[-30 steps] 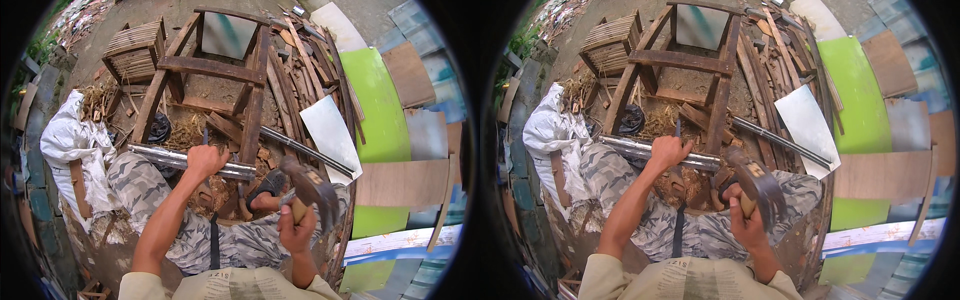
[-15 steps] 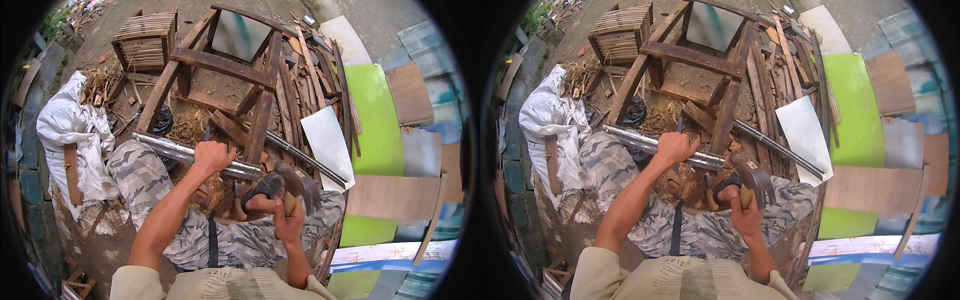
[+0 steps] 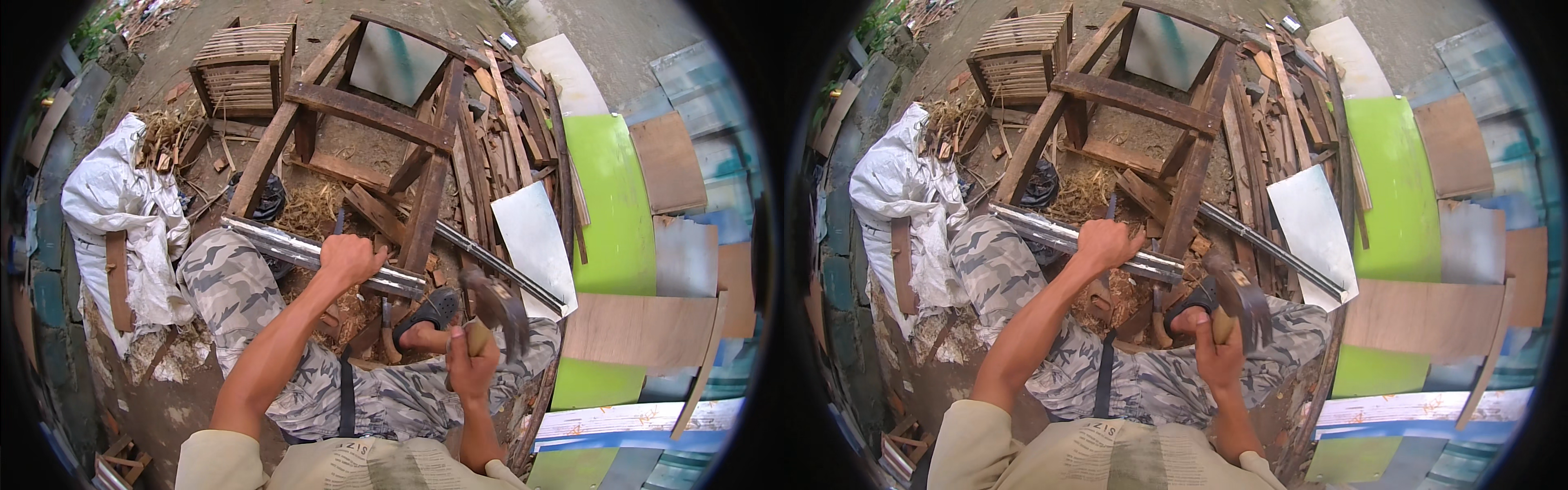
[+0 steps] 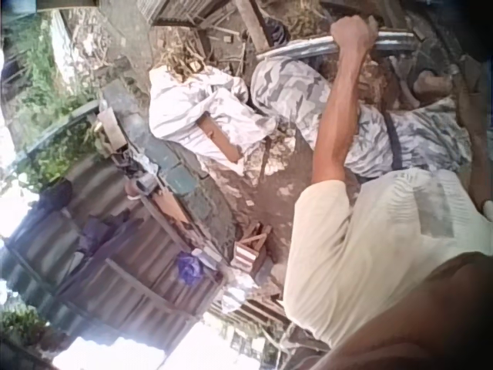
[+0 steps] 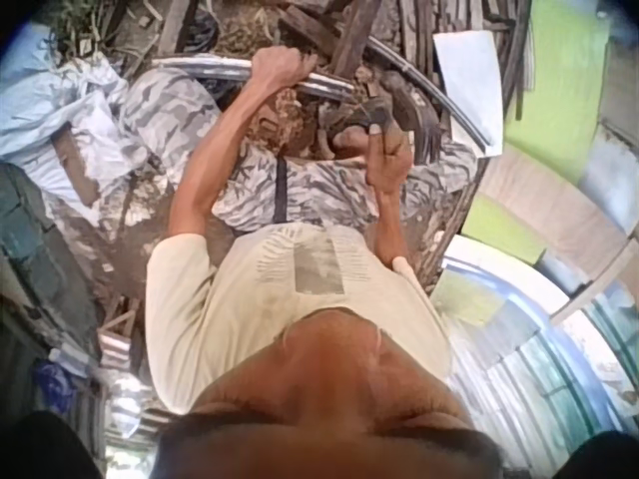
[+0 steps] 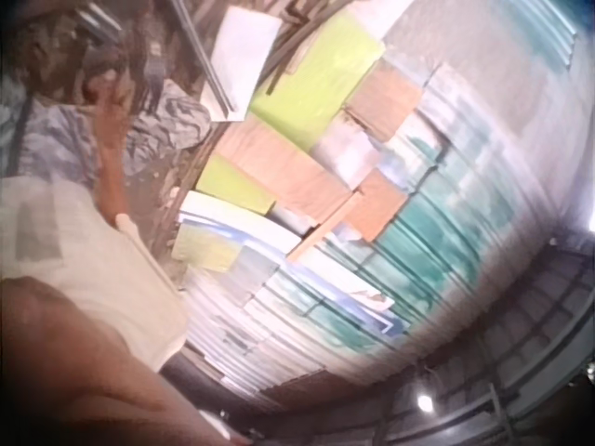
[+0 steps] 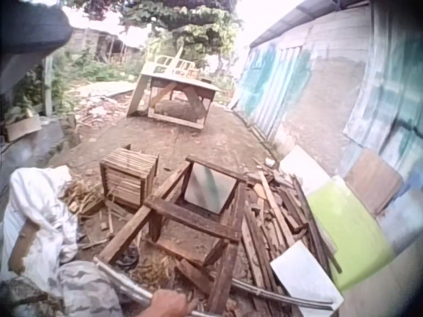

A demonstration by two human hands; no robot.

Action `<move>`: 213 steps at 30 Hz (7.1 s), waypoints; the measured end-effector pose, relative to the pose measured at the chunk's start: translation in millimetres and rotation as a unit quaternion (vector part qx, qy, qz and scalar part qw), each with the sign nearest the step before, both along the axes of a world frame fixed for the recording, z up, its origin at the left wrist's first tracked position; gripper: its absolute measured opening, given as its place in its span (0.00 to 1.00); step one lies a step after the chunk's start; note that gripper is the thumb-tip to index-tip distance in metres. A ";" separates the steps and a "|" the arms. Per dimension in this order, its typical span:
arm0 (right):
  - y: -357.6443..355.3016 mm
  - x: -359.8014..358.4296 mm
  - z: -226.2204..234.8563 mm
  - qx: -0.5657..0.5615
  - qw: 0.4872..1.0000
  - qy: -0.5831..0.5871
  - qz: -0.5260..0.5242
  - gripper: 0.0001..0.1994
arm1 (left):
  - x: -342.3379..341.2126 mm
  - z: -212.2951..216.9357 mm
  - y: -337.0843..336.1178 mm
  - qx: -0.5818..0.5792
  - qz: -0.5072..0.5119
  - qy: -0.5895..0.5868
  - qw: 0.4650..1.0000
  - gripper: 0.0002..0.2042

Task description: The person sits on the ground and uses a hammer to repeatedly strike a metal frame, adjusting the frame's position between strikes. The person also picks up small metal pieces from the ground and places them on the frame during the process.

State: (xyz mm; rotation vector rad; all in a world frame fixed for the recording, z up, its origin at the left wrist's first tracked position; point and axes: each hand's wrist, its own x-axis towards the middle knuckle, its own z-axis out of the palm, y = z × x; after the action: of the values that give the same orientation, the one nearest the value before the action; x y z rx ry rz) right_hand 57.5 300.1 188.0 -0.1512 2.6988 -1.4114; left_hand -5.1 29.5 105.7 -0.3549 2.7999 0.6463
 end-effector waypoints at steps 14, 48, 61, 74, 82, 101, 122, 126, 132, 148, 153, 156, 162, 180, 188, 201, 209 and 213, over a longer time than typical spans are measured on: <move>-20.1 -15.4 45.8 -0.122 0.990 -0.070 -0.007 0.12 | -0.2 -7.3 1.4 0.012 0.014 0.030 0.999 0.30; -24.5 -1.1 -11.0 -0.389 0.918 0.062 -0.048 0.10 | -2.9 -8.2 7.2 0.007 0.022 0.060 0.998 0.31; -19.4 -2.9 4.3 -0.207 0.978 0.022 0.000 0.12 | -2.4 -2.0 7.9 -0.026 0.013 0.041 0.999 0.31; 22.6 -10.1 -85.9 -0.005 0.984 -0.177 -0.030 0.18 | 10.9 -6.3 22.9 0.057 -0.141 0.246 0.957 0.18; 28.1 -21.7 -59.1 -0.059 0.963 -0.249 -0.079 0.18 | 27.5 -18.9 51.3 0.014 -0.268 0.353 0.896 0.21; -126.9 -83.6 -60.8 0.027 0.955 0.130 0.267 0.19 | 126.5 -104.6 13.3 0.071 0.022 0.073 0.995 0.16; -161.9 -86.2 -90.7 0.068 0.982 -0.104 0.142 0.11 | 86.0 -301.6 -95.4 0.166 0.701 -0.080 0.689 0.13; -154.0 -90.5 -99.1 0.075 0.982 -0.090 0.150 0.11 | 75.6 -331.1 -86.5 0.180 0.670 -0.035 0.719 0.15; -154.3 -96.6 -97.7 0.027 0.987 -0.049 0.147 0.11 | 61.6 -310.4 -94.5 0.230 0.705 -0.033 0.670 0.18; -134.5 -107.6 -86.9 -0.142 0.968 -0.147 0.142 0.20 | 120.9 -148.7 -57.9 0.431 0.692 0.357 0.457 0.13; -81.4 -125.2 -67.0 -0.113 0.988 -0.087 0.056 0.20 | 111.2 -93.9 38.6 0.493 0.611 0.343 0.515 0.12; -35.8 -130.9 -66.9 -0.094 0.993 -0.071 -0.005 0.19 | 111.3 -62.3 82.6 0.587 0.559 0.242 0.534 0.13; 15.4 -109.6 -92.8 -0.204 0.948 -0.217 -0.114 0.15 | 101.4 -8.9 107.2 0.604 0.429 0.146 0.655 0.13; -12.6 -82.0 -146.0 -0.248 0.944 -0.215 -0.020 0.18 | -13.8 -23.1 52.9 0.304 0.003 0.208 0.930 0.09; -12.9 -81.6 -143.9 -0.238 0.949 -0.205 -0.033 0.17 | -18.0 -25.3 54.8 0.287 -0.027 0.245 0.925 0.08; 2.8 -90.2 -6.8 0.017 0.994 -0.105 0.039 0.15 | -19.4 -27.6 51.4 0.255 -0.063 0.273 0.925 0.08; -5.7 -76.5 -6.5 0.026 0.989 -0.118 0.083 0.15 | -19.7 -32.5 50.5 0.257 -0.078 0.301 0.915 0.08; -10.2 -66.4 -9.6 0.063 0.987 -0.117 0.092 0.15 | -16.8 -38.3 47.9 0.262 -0.080 0.303 0.913 0.08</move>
State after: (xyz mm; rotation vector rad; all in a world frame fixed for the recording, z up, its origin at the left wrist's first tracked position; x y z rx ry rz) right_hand -8.9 289.9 178.4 -0.2057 2.4997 -1.1279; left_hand -21.9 77.3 67.3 0.2228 2.9652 1.6498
